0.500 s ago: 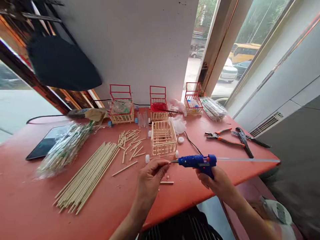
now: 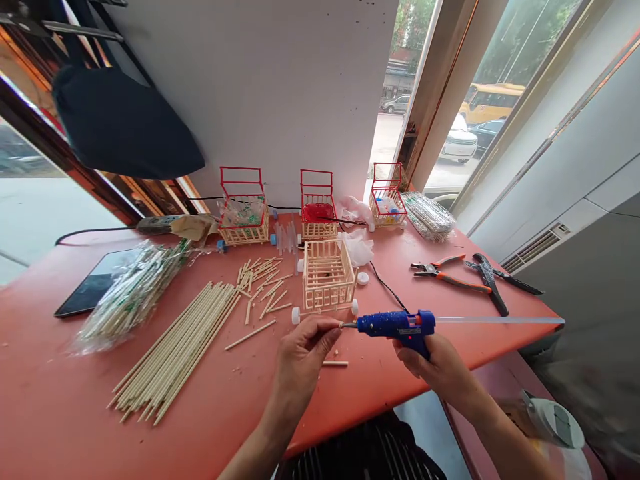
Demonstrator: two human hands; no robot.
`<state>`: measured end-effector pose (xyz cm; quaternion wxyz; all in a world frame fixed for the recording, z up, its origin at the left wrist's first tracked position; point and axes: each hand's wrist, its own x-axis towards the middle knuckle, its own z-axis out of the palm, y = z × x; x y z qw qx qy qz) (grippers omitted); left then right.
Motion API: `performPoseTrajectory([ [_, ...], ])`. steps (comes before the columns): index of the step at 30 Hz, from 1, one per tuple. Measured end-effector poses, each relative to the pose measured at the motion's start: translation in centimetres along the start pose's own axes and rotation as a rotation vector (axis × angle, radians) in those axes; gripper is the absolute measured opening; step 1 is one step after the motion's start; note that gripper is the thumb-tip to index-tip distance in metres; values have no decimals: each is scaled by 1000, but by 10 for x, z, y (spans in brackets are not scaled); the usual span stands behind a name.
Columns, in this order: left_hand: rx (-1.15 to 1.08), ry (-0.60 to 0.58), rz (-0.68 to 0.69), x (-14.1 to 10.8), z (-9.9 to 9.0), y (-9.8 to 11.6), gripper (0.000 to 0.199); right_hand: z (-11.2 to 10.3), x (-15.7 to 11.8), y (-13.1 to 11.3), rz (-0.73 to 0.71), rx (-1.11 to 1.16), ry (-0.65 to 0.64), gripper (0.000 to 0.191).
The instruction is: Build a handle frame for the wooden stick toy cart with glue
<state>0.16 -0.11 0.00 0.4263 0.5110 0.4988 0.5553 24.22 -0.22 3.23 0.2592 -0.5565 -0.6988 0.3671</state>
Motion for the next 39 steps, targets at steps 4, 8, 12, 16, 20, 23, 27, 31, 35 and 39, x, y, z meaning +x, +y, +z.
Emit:
performPoseTrajectory([
  [4, 4, 12, -9, 0, 0, 0, 9, 0, -1, 1, 16, -8, 11, 38],
  [8, -5, -4, -23, -1, -1, 0, 10, -1, -1, -2, 26, -15, 8, 36],
  [12, 6, -17, -4, -2, -1, 0, 10, -1, 0, -4, 32, -9, 21, 36],
  [16, -8, -45, -4, -2, -1, 3, 11, -1, 0, -4, 23, 8, 23, 34],
  [20, 1, -53, 3, -3, -1, 3, 12, 0, 0, -5, 14, 8, 21, 35],
  [23, 21, -50, 9, -3, -1, 2, 11, 0, 0, -4, 9, 2, 14, 35],
  [27, 19, -39, 0, -3, 0, 1, 10, 0, -2, -3, 15, 8, 13, 36],
  [31, 24, -31, -4, -4, 0, 1, 10, 0, -2, -4, 21, 2, 24, 35],
  [35, 10, -23, -12, -5, -1, 3, 9, 0, -3, -5, 11, -7, 29, 35],
  [39, -9, 0, -16, -6, -1, 4, 7, 0, -3, -3, 8, -19, 43, 36],
])
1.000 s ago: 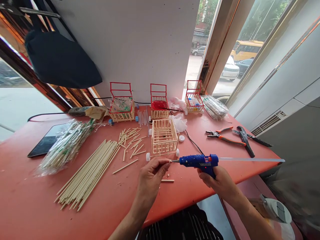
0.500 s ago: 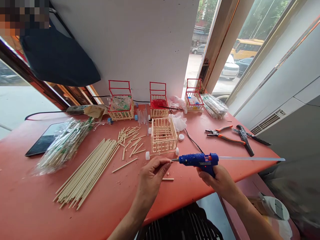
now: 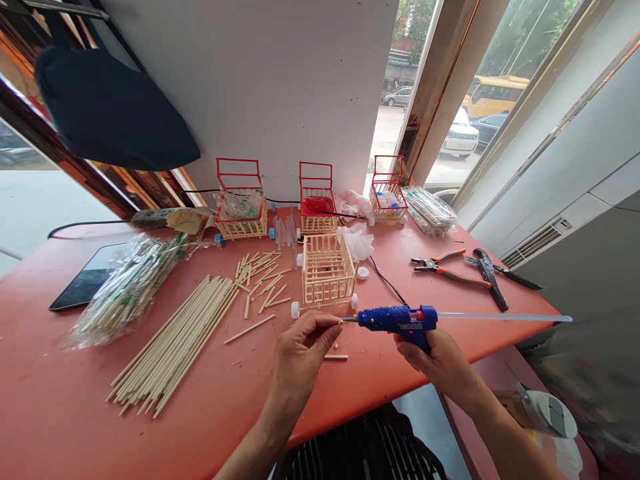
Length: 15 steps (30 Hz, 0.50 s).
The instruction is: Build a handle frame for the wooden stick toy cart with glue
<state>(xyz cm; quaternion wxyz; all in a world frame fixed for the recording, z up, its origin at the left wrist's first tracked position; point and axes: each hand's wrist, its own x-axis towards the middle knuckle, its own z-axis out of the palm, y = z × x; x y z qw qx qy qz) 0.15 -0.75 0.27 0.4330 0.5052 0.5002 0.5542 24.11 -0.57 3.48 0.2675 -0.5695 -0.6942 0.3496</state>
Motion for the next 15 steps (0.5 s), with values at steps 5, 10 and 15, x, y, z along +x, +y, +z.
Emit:
performPoseTrajectory([
  [5, -34, 22, 20, 1, 1, -1, 4, 0, 2, -3, -11, -2, 10, 38],
  [10, -58, 29, 46, 2, 2, 0, 2, -1, 3, -8, -23, -44, 11, 40],
  [15, -58, 54, 38, 3, 3, 0, 4, 0, 2, -4, -10, -17, -9, 39],
])
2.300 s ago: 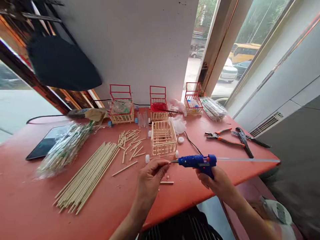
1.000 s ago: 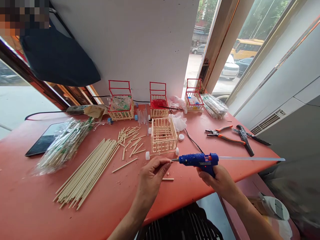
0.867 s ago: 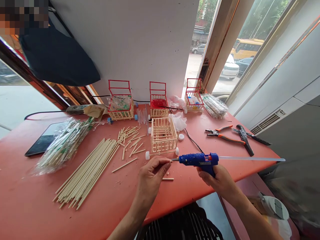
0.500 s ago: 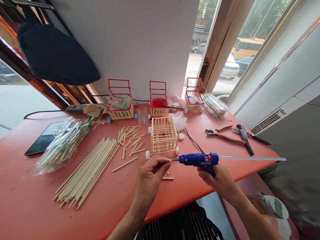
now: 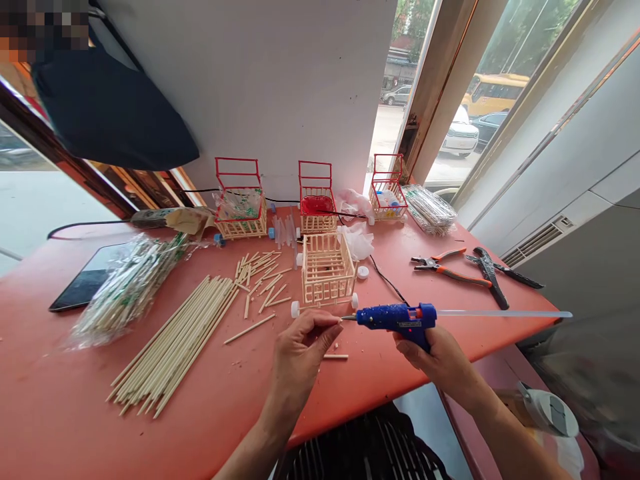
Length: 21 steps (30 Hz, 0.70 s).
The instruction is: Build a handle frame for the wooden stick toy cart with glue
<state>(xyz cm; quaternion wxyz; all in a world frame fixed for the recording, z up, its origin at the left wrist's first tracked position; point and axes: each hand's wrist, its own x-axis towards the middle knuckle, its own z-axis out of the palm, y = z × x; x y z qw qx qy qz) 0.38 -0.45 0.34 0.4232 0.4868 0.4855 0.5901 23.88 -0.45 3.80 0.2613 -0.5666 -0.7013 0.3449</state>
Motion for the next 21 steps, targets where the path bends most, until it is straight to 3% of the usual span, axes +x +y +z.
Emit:
performPoseTrajectory([
  [10, -52, 12, -95, 1, 2, 2, 13, 2, 0, 1, -30, -44, 39, 38],
  [21, -55, 15, -81, -1, 1, 4, 16, 1, -1, -1, -49, -56, 50, 40],
])
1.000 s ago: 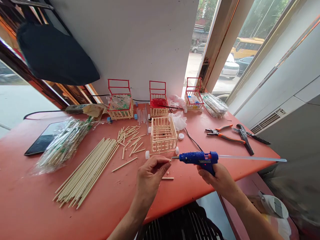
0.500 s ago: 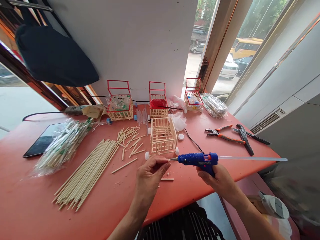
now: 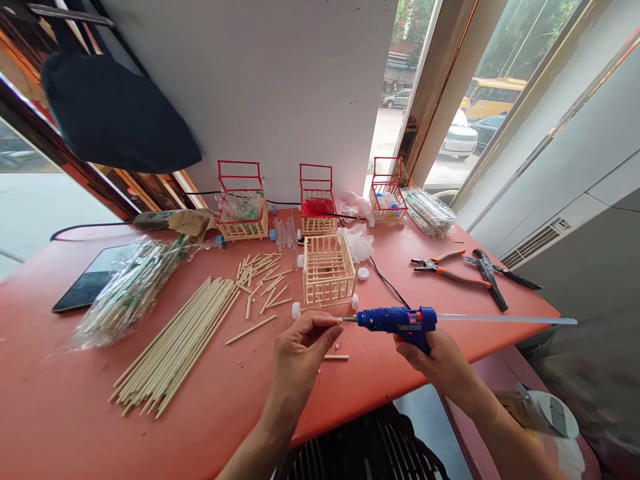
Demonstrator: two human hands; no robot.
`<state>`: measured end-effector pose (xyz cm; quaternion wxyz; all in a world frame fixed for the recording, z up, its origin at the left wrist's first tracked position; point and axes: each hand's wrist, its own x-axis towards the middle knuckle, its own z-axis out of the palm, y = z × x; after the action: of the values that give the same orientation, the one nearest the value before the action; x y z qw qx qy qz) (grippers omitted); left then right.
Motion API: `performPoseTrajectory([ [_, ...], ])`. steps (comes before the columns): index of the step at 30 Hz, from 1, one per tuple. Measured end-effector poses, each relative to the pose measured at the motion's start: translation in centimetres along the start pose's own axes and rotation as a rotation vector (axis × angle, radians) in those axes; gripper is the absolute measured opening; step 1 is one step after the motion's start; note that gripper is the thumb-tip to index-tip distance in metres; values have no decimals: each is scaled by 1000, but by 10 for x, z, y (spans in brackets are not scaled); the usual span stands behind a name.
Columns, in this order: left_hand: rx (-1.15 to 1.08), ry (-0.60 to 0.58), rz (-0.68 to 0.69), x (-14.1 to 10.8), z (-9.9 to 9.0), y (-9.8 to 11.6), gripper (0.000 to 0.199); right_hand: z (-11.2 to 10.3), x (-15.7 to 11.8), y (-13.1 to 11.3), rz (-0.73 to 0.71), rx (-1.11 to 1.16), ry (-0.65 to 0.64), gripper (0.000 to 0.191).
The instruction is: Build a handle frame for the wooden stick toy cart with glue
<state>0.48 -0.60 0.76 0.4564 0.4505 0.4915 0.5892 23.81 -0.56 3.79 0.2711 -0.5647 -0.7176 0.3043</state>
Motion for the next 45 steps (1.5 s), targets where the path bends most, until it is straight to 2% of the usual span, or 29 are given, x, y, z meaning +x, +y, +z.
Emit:
performPoseTrajectory([
  [6, 27, -58, 41, 0, -1, 0, 14, -2, 0, -6, -3, -13, 3, 40],
  [13, 59, -64, 39, -1, -3, -1, 10, -7, -1, -11, -42, -13, 19, 39],
  [19, 48, -79, 25, -1, -4, -3, 8, -10, -2, -10, -82, -21, 19, 34],
  [28, 46, -125, 35, -1, -5, -6, 6, -10, -1, -10, -118, -59, 28, 37],
  [38, 40, -89, 43, -5, -5, -4, 3, -12, -4, -13, -165, -90, 28, 38],
  [45, 18, -103, 44, -4, -6, -5, 5, -12, -4, -7, -197, -72, 28, 29],
])
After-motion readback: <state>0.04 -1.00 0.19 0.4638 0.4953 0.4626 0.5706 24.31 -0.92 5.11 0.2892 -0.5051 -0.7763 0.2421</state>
